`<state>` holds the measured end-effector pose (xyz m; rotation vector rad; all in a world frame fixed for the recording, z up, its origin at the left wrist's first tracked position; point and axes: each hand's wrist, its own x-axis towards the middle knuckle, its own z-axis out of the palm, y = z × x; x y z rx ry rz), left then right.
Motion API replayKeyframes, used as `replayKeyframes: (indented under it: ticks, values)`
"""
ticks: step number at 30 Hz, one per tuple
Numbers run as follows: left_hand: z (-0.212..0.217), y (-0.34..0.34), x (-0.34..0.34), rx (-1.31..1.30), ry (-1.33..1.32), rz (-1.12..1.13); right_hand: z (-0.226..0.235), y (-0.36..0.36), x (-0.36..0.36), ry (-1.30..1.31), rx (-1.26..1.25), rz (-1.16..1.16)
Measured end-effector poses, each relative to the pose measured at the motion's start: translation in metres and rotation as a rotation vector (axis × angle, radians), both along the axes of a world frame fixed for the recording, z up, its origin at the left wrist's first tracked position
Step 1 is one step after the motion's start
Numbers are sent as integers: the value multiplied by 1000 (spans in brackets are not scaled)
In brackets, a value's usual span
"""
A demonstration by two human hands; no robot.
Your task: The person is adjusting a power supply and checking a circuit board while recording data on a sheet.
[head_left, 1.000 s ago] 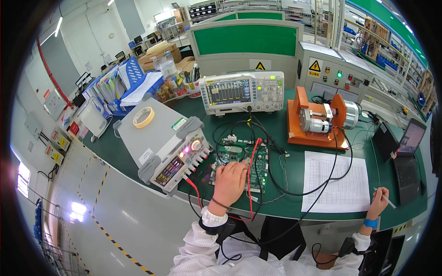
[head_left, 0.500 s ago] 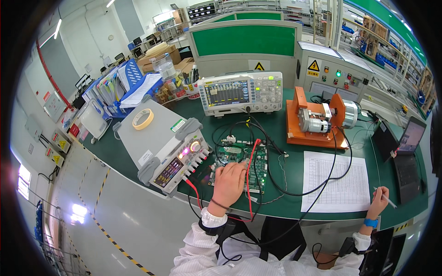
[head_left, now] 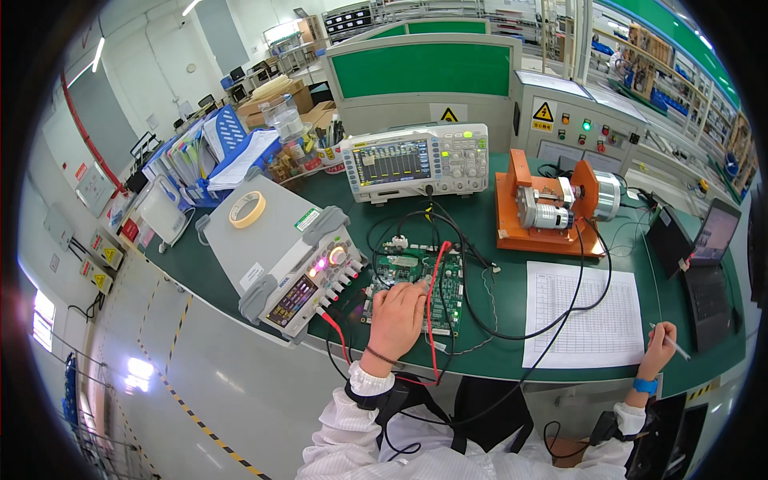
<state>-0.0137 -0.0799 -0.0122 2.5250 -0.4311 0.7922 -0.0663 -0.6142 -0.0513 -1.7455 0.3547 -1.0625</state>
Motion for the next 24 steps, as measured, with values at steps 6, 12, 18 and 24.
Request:
replayKeyframes:
  ticks: [6, 12, 18, 24]
  values:
    - [-2, 1, 1, 6, 2, -6, 1, 2, -1, 16, -26, -11]
    - [-2, 2, 1, 24, -6, -8, 5, 6, -1, 16, -19, -8]
    - [-4, 2, 2, 24, -4, -9, 3, 4, -1, 15, -16, 0]
    - [-4, 0, 2, 30, -6, -9, 3, 4, -2, 25, -29, -19]
